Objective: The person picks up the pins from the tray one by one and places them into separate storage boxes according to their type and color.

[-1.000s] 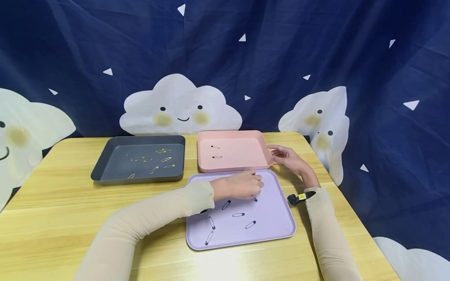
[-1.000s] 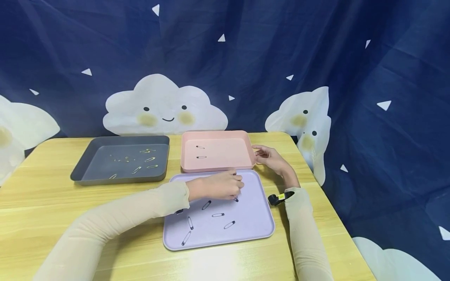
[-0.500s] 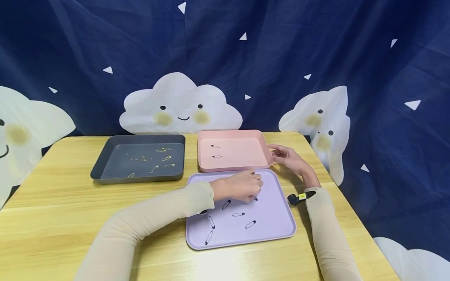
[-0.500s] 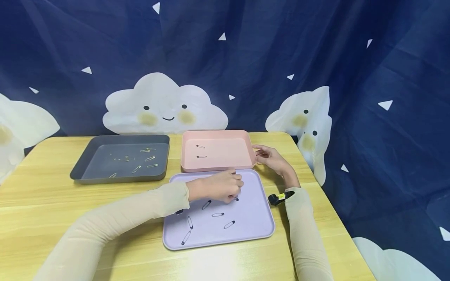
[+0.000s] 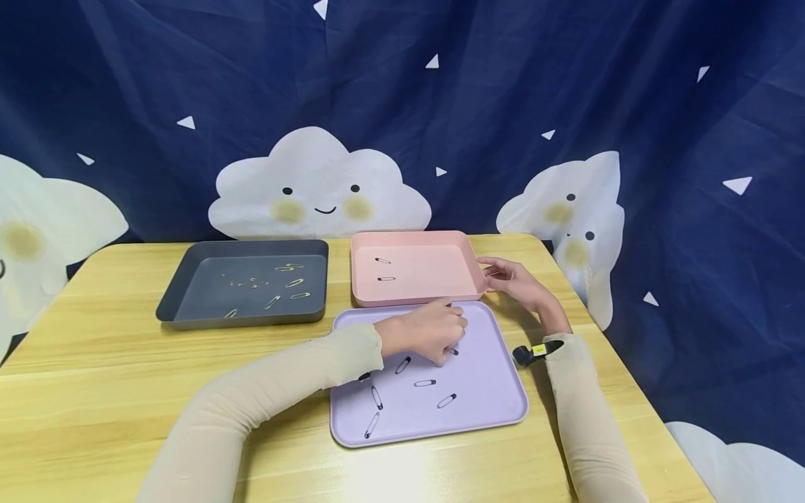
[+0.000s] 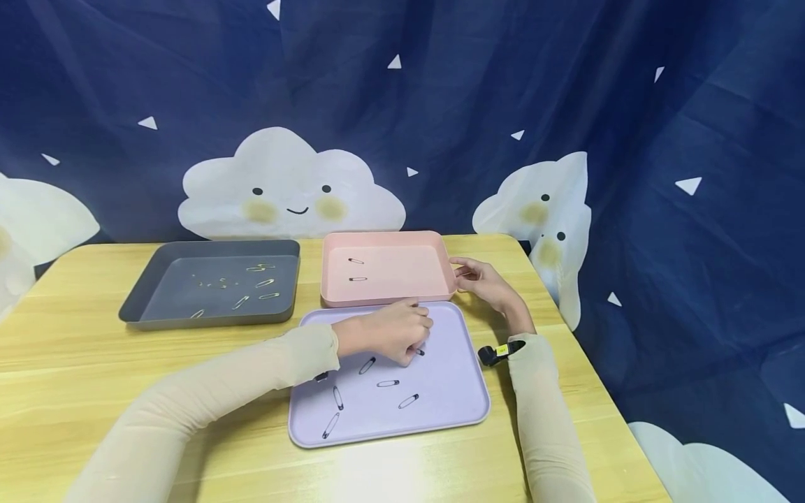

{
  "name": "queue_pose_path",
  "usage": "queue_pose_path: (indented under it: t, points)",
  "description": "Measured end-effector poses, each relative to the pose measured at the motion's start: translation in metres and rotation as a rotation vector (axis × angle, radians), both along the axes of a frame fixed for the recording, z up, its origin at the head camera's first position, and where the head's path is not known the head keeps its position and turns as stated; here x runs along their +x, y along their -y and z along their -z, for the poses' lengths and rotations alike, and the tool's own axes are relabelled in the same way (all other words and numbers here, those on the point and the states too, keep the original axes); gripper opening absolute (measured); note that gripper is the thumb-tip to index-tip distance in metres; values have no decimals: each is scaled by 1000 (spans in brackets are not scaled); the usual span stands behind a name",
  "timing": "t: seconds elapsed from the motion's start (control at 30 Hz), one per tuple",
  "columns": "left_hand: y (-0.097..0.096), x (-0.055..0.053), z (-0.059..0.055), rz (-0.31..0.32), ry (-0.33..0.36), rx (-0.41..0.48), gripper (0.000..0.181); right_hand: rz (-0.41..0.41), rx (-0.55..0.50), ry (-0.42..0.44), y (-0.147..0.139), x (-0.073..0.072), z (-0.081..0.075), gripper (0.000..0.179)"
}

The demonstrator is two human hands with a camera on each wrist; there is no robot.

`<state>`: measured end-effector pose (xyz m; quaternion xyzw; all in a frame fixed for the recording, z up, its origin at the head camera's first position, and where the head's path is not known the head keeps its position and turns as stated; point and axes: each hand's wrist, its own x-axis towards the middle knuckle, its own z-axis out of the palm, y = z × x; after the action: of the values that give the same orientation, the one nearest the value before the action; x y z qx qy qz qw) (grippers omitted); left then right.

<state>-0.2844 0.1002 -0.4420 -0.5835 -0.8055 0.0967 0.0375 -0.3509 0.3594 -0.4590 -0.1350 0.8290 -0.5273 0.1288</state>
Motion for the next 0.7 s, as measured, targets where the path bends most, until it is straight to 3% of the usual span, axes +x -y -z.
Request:
queue_pose_path:
  t: [0.4,0.7]
  points:
    - [4,-4,-5,21,-75,38,10,-13,-29,19,-1,-2,1,54]
    - [16,-16,-27,8,-138,110,15,-16,-58,35,1,-1,1,55]
